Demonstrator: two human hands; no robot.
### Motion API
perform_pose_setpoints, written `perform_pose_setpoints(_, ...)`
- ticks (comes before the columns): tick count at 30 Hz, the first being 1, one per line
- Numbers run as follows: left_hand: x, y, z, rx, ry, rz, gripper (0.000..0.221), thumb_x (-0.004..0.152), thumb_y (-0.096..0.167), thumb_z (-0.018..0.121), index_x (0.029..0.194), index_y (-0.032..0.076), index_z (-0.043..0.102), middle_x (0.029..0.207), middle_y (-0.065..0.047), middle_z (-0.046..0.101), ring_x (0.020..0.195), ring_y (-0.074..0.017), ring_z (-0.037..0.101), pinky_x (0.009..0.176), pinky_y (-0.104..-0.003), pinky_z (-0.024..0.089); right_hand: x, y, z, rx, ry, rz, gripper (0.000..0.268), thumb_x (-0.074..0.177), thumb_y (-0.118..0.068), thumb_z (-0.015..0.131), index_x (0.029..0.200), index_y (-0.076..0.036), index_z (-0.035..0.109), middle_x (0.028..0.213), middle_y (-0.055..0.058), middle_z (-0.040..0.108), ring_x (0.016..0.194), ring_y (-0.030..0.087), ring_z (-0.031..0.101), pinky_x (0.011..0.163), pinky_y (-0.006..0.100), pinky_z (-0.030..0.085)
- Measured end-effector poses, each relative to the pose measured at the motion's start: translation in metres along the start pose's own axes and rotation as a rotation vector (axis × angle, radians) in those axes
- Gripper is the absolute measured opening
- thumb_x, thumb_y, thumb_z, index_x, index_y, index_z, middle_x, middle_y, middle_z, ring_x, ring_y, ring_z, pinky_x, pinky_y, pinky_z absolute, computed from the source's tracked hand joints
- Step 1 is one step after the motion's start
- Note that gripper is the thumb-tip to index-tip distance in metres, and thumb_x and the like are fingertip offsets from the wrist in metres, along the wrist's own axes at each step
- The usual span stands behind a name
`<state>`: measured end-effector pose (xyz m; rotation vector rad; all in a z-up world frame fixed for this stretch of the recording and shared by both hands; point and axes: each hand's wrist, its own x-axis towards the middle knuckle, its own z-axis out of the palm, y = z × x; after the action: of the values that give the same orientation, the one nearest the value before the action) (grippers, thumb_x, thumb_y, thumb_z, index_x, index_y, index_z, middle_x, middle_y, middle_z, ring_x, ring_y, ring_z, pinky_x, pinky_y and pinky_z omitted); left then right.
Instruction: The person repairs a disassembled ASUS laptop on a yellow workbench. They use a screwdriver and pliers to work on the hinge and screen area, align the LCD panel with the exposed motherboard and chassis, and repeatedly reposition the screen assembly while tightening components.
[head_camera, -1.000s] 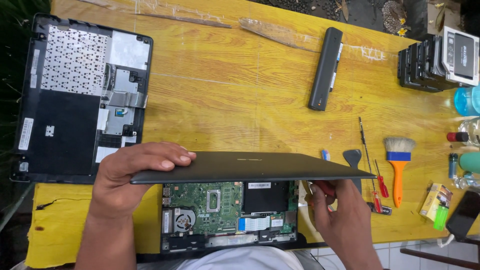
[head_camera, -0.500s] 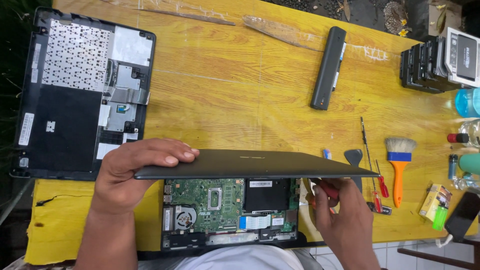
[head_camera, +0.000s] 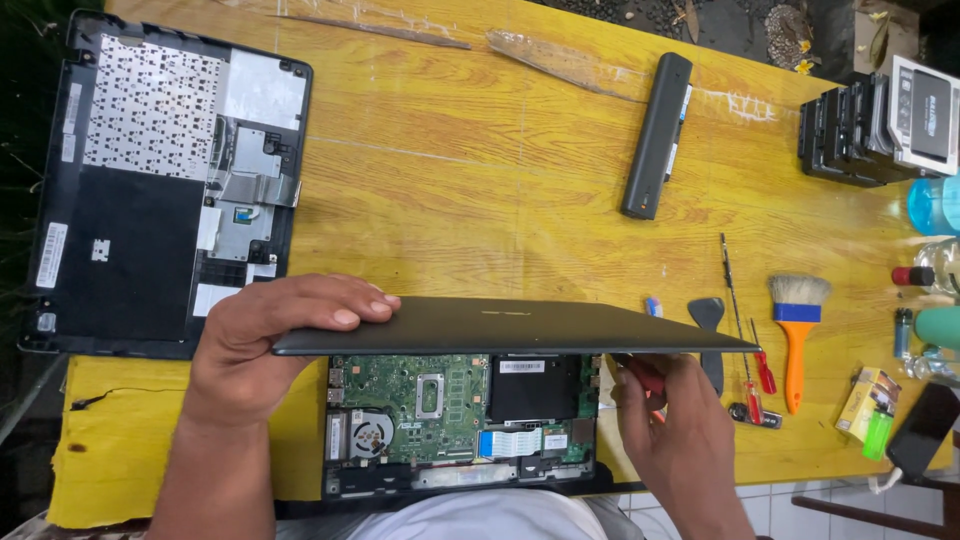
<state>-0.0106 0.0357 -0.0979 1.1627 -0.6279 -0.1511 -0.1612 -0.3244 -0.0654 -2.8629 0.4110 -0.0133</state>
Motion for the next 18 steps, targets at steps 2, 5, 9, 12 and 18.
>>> perform_pose_setpoints(2,0.001,0.000,0.000,-0.010,0.002,-0.003,0.021,0.103,0.009,0.055,0.118,0.005,0.069,0.121,-0.018,0.073,0.117,-0.0379,0.075,0.108,-0.053,0.067,0.000,0.000,0.000,0.004,0.003,-0.007,0.023,0.095,-0.028,0.066,0.110,-0.012,0.061,0.094,0.001,0.070,0.087,0.026,0.068,0.063,0.046,0.052)
perform_pose_setpoints(5,0.001,0.000,0.000,-0.016,-0.002,-0.002,0.020,0.103,0.010,0.057,0.119,0.005,0.069,0.121,-0.018,0.073,0.118,-0.0374,0.075,0.108,-0.052,0.066,0.001,-0.001,-0.001,0.013,-0.002,0.022,0.024,0.094,-0.029,0.067,0.110,-0.012,0.062,0.094,0.003,0.070,0.085,0.027,0.068,0.066,0.046,0.051)
perform_pose_setpoints(9,0.001,0.000,0.000,0.027,-0.004,0.011,0.020,0.103,0.011,0.056,0.117,0.005,0.069,0.120,-0.018,0.074,0.116,-0.0363,0.076,0.107,-0.050,0.065,0.004,-0.006,-0.007,0.041,0.022,-0.042,0.016,0.092,-0.021,0.068,0.104,-0.012,0.065,0.091,0.000,0.066,0.083,0.022,0.063,0.069,0.040,0.051)
perform_pose_setpoints(12,0.000,-0.001,-0.001,0.031,-0.007,0.010,0.020,0.103,0.012,0.057,0.117,0.006,0.069,0.120,-0.017,0.074,0.117,-0.0355,0.077,0.108,-0.050,0.065,0.007,-0.011,-0.009,0.083,0.054,-0.120,0.014,0.087,-0.010,0.071,0.101,-0.008,0.070,0.099,0.004,0.068,0.087,0.021,0.064,0.073,0.038,0.054)
perform_pose_setpoints(18,0.001,-0.001,-0.001,0.011,-0.015,0.017,0.020,0.103,0.011,0.057,0.118,0.006,0.070,0.121,-0.017,0.074,0.117,-0.0348,0.076,0.109,-0.049,0.064,0.003,0.000,0.003,-0.006,0.013,-0.008,0.024,0.094,-0.033,0.068,0.103,-0.012,0.063,0.095,0.006,0.063,0.076,0.021,0.067,0.065,0.042,0.054)
